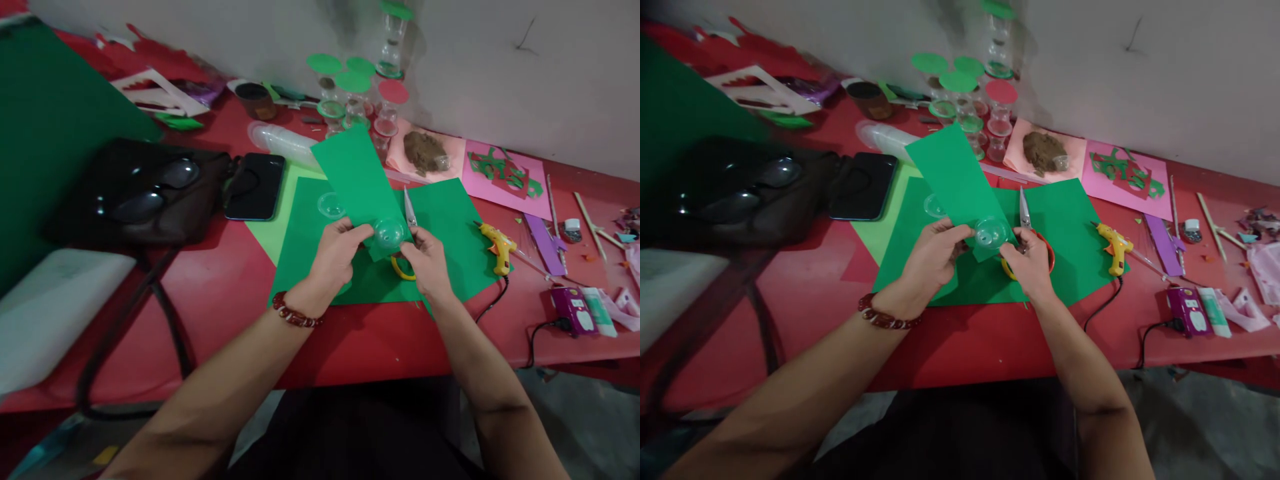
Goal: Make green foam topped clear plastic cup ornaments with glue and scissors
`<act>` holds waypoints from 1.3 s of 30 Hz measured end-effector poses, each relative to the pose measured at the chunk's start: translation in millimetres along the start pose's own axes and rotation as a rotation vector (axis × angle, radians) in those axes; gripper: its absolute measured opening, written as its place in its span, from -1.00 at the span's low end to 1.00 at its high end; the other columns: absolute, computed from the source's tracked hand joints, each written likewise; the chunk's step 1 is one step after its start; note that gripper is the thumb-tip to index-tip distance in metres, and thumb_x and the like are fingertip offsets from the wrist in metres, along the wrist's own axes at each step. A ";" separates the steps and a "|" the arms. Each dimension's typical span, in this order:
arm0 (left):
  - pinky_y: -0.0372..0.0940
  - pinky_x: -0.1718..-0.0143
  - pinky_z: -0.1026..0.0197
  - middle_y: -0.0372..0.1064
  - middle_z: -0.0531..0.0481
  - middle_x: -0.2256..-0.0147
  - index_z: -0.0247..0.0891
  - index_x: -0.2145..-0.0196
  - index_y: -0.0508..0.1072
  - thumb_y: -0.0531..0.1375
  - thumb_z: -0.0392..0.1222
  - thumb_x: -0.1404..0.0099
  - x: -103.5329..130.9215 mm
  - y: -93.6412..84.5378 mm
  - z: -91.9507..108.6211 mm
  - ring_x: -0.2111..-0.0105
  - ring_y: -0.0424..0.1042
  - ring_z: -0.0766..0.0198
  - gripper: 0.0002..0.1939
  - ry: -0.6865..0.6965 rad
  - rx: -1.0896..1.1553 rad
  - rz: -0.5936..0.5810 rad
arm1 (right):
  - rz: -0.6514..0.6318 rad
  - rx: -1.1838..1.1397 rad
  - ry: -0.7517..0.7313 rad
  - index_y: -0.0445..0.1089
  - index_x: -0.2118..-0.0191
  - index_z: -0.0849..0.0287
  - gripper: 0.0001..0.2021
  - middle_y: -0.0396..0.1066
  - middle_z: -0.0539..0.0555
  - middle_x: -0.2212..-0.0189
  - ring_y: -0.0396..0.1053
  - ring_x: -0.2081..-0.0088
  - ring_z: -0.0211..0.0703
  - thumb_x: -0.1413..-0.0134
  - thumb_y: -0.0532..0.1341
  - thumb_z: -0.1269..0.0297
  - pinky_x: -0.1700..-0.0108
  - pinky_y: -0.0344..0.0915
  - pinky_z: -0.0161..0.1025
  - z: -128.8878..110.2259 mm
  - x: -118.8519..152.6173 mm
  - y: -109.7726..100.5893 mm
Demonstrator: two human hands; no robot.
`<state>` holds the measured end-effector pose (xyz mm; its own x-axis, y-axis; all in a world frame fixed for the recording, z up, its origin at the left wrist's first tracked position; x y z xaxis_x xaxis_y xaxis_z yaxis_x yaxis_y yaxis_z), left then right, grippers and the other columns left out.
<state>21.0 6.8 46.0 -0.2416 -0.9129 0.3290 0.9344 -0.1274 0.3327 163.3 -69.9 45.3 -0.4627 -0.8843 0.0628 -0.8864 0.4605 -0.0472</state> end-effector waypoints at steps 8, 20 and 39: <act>0.05 0.54 0.29 0.09 0.24 0.67 -0.16 0.61 0.12 0.35 -0.34 0.16 -2.1 -3.5 -4.8 0.60 0.14 0.42 -0.60 -0.026 0.047 0.097 | 0.063 -0.032 0.063 0.44 0.40 0.10 -0.80 0.43 -0.08 0.56 0.47 0.50 -0.20 0.19 0.28 0.13 0.42 0.32 -0.27 5.9 2.7 6.3; 0.36 0.16 0.18 0.53 0.07 0.23 -0.14 0.20 0.39 0.58 -0.19 0.14 11.3 15.2 -5.9 0.21 0.51 0.22 -0.41 0.005 0.226 -0.208 | 0.008 -0.081 0.021 0.40 0.31 0.07 -0.73 0.48 -0.05 0.44 0.52 0.41 -0.15 -0.01 0.32 -0.02 0.21 0.48 -0.16 10.9 4.7 12.5; 0.36 0.34 0.22 0.53 0.16 0.35 -0.09 0.27 0.32 0.56 -0.28 0.20 -9.4 -15.5 38.6 0.41 0.48 0.30 -0.39 0.088 0.377 -0.132 | 0.143 0.647 0.074 0.29 -0.24 0.21 -0.37 0.51 0.13 0.18 0.50 0.22 -0.03 0.00 0.33 0.32 0.15 0.38 -0.17 -3.3 -14.6 -48.6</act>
<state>-1.3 32.4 71.8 -0.3146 -0.9299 0.1903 0.7313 -0.1096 0.6732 213.1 -79.1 50.0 -0.5956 -0.7994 0.0786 -0.6401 0.4132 -0.6477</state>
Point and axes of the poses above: each hand's wrist, its own x-axis away from the middle knuckle, its own y-axis out of the palm, z = x × y, the point moved 4 cm from there along -x, towards the middle knuckle
